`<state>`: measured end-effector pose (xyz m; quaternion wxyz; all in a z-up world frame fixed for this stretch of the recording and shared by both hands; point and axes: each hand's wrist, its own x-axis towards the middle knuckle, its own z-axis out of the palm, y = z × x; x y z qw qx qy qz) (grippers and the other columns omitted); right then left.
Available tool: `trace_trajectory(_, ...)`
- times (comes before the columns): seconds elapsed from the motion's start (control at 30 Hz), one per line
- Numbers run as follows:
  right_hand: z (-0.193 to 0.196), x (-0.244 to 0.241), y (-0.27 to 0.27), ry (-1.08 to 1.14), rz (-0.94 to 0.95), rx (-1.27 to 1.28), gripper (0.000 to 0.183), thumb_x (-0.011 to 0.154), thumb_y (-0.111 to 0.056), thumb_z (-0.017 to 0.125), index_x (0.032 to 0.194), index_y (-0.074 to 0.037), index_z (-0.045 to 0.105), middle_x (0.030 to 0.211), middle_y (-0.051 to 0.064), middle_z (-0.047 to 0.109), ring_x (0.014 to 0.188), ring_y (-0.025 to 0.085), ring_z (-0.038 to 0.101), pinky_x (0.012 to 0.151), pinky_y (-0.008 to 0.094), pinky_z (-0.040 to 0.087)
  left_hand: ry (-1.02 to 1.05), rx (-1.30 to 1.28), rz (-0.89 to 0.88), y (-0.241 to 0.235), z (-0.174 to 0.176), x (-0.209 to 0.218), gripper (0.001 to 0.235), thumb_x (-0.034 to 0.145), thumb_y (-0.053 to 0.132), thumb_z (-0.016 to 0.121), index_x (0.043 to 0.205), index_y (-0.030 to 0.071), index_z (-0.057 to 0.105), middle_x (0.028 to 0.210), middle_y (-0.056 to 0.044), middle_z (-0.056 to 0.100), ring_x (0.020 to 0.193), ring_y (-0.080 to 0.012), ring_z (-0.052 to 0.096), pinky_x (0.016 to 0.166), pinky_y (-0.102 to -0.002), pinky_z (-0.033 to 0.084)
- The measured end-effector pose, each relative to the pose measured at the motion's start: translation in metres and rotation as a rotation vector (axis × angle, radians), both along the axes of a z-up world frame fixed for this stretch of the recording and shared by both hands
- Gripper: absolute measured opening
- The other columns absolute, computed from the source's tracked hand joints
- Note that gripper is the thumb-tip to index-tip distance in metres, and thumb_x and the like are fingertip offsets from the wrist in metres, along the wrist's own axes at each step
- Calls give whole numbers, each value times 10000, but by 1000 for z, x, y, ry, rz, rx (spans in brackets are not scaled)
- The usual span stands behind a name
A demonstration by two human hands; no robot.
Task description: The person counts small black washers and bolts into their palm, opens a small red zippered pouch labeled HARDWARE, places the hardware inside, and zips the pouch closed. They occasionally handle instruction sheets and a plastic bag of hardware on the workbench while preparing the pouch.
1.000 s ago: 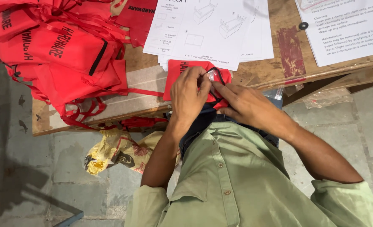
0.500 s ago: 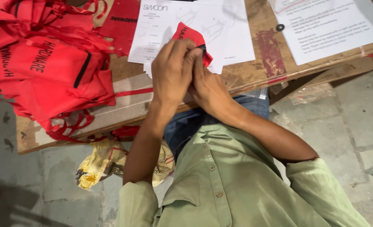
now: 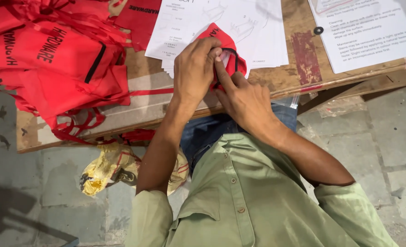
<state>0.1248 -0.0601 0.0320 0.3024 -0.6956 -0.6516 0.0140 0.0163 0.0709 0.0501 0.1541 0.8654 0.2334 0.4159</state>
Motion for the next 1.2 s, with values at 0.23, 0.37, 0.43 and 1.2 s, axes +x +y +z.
trace_trajectory(0.23, -24, 15, 13, -80, -7, -50, 779, 863, -296, 754, 1521, -32, 431, 981, 207, 671, 711, 421, 691, 560, 535, 536, 10, -44, -5, -11, 1, 4, 135, 994, 59, 683, 1125, 37, 660, 1035, -117, 725, 938, -309, 724, 789, -412, 577)
trace_trajectory(0.37, -35, 18, 18, -79, -12, -71, 627, 867, -254, 743, 1426, -52, 542, 995, 201, 667, 734, 415, 696, 586, 538, 545, 42, 27, -7, -12, -3, 8, 138, 992, 57, 684, 1124, 39, 653, 1057, -109, 730, 969, -319, 714, 796, -418, 571)
trace_trajectory(0.43, -41, 19, 19, -103, -25, -128, 357, 913, -234, 742, 1205, -58, 639, 1046, 196, 663, 737, 402, 697, 612, 545, 540, 61, -5, -8, -13, -3, 10, 137, 1001, 83, 700, 1118, 27, 655, 1057, -115, 725, 967, -327, 707, 795, -427, 564)
trace_trajectory(1.2, -65, 190, 166, -6, -81, 109, 744, 748, -302, 939, 1311, 53, 606, 1282, 289, 588, 1197, 504, 505, 980, 560, 437, 154, -90, -234, -37, -45, -5, 171, 913, 184, 762, 991, 38, 722, 954, -118, 678, 900, -345, 615, 813, -455, 507)
